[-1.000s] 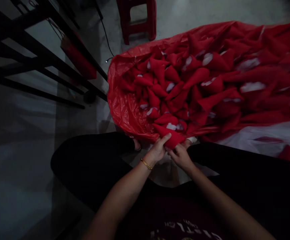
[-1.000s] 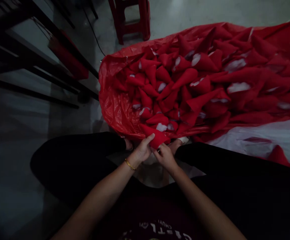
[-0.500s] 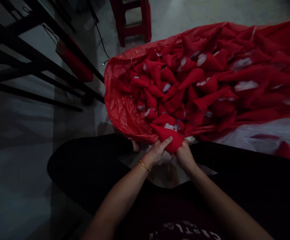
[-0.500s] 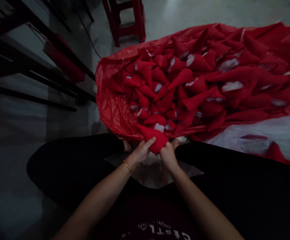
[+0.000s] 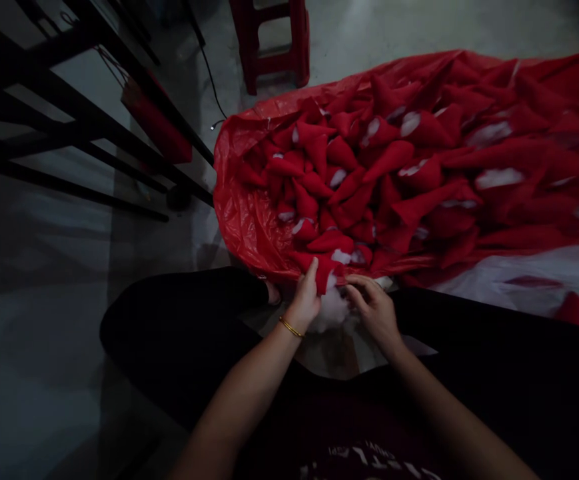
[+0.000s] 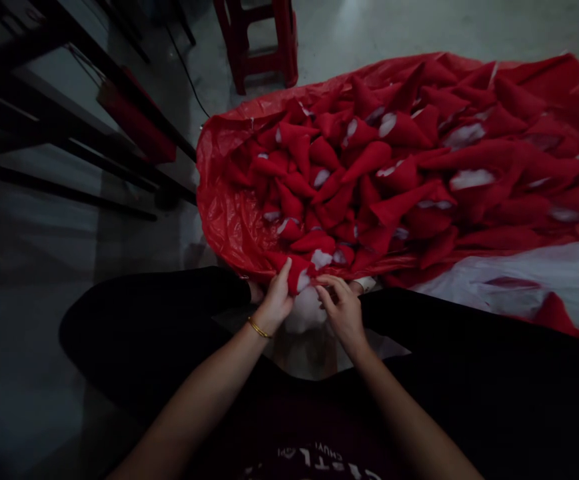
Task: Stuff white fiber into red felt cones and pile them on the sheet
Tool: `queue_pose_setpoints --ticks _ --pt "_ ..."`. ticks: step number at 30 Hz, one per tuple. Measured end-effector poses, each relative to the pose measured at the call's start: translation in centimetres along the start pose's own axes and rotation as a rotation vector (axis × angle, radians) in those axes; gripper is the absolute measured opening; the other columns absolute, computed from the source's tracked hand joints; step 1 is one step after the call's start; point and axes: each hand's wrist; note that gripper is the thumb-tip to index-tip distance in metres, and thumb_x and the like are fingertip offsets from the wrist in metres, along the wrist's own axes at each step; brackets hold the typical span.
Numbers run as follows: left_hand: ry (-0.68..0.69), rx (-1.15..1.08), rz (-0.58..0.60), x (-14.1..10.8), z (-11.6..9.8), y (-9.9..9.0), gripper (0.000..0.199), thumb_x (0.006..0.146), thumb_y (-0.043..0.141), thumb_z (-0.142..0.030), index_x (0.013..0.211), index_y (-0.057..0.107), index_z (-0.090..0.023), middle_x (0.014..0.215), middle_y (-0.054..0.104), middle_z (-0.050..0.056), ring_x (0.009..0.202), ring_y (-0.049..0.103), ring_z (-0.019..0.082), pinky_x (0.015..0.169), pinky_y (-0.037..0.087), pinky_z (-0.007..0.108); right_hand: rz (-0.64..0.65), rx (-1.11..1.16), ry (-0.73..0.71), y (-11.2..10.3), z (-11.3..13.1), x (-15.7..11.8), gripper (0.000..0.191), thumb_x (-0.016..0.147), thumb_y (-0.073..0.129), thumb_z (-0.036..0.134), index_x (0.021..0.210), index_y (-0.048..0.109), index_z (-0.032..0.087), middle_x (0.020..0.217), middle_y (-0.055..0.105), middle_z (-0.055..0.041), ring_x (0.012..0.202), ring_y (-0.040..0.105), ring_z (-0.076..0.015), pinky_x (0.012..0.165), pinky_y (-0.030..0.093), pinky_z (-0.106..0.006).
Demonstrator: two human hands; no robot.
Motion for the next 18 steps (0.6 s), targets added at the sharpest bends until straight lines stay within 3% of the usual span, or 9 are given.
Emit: queue_pose_setpoints --ticks 2,4,6,9,11,13,15,17,18 --pt "-0.008 -0.029 0.036 -0.3 -0.2 0.3 0.045 0.076 0.071 -0.053 0.099 0.070 -0.015 0.097 0.075 0.010 0.092 0.070 0.022 0.086 0.054 0.033 -0.005 -0.159 -0.161 -0.7 0.3 -0.5 0.023 0.094 0.053 0.036 0.104 0.069 0.023 0.107 0.069 -0.0088 0.100 0.066 -0.0233 0.090 0.056 -0.040" --pt "-0.022 -0.034 0.062 -0.8 -0.1 0.7 0.045 0.074 0.074 -0.052 0.101 0.070 -0.016 0.099 0.075 0.010 0.095 0.070 0.022 0.090 0.053 0.033 0.094 -0.286 -0.277 -0.7 0.1 -0.8 0.028 0.096 0.048 0.030 0.114 0.067 0.023 0.115 0.069 -0.0097 0.111 0.063 -0.0240 0.100 0.051 -0.042" --pt "0.006 -0.031 0.065 -1.4 0.3 1.0 0.043 0.072 0.077 -0.045 0.104 0.070 -0.016 0.103 0.074 0.009 0.098 0.069 0.021 0.093 0.052 0.033 0.208 -0.427 -0.308 -0.2 -0.8 -0.9 0.036 0.095 0.042 0.024 0.124 0.063 0.019 0.126 0.065 -0.0128 0.117 0.061 -0.0255 0.099 0.052 -0.043" --pt "0.116 0.037 0.117 -1.7 1.2 1.0 0.046 0.070 0.080 -0.032 0.111 0.068 -0.017 0.113 0.072 0.009 0.105 0.067 0.020 0.098 0.049 0.032 0.321 -0.624 -0.243 0.7 -2.1 -0.8 0.041 0.089 0.043 0.017 0.125 0.061 0.013 0.125 0.064 -0.0179 0.113 0.062 -0.0292 0.088 0.056 -0.042" --pt "0.181 0.126 0.132 -1.5 1.5 0.6 0.046 0.071 0.080 -0.030 0.113 0.068 -0.017 0.115 0.071 0.010 0.105 0.066 0.022 0.097 0.049 0.034 0.359 -0.619 -0.217 0.5 -2.5 -1.1 0.042 0.086 0.044 0.016 0.125 0.061 0.015 0.125 0.064 -0.0167 0.109 0.064 -0.0283 0.084 0.057 -0.039" --pt "0.222 0.220 0.091 -1.1 1.6 0.1 0.041 0.070 0.079 -0.029 0.108 0.069 -0.016 0.111 0.072 0.010 0.101 0.067 0.023 0.093 0.051 0.035 0.297 -0.489 -0.222 -0.5 -2.2 -1.4 0.038 0.089 0.043 0.018 0.122 0.062 0.019 0.124 0.066 -0.0126 0.108 0.065 -0.0253 0.087 0.056 -0.037" --pt "0.233 0.303 0.036 -0.7 1.6 -0.2 0.036 0.067 0.081 -0.026 0.100 0.070 -0.017 0.104 0.073 0.009 0.098 0.067 0.024 0.091 0.051 0.036 0.147 -0.332 -0.185 -2.0 -1.7 -1.4 0.034 0.093 0.045 0.026 0.123 0.062 0.022 0.124 0.066 -0.0106 0.110 0.064 -0.0240 0.094 0.053 -0.038" --pt "0.198 0.343 0.020 -0.6 1.6 -0.1 0.034 0.061 0.083 -0.022 0.093 0.070 -0.018 0.097 0.073 0.008 0.097 0.066 0.025 0.091 0.050 0.035 0.036 -0.201 -0.067 -2.9 -1.3 -0.9 0.044 0.094 0.049 0.038 0.134 0.054 0.021 0.132 0.061 -0.0125 0.115 0.062 -0.0256 0.099 0.051 -0.042" --pt "0.161 0.330 0.021 -0.7 1.8 0.1 0.035 0.058 0.083 -0.019 0.090 0.070 -0.018 0.095 0.073 0.007 0.097 0.066 0.024 0.091 0.049 0.035 0.039 -0.141 0.013 -2.9 -1.2 -0.6 0.054 0.094 0.049 0.045 0.142 0.047 0.020 0.139 0.056 -0.0138 0.120 0.059 -0.0267 0.100 0.050 -0.043"
Point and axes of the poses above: each hand's wrist, its own x-axis towards the middle knuckle, its own y-axis out of the palm, z = x × y
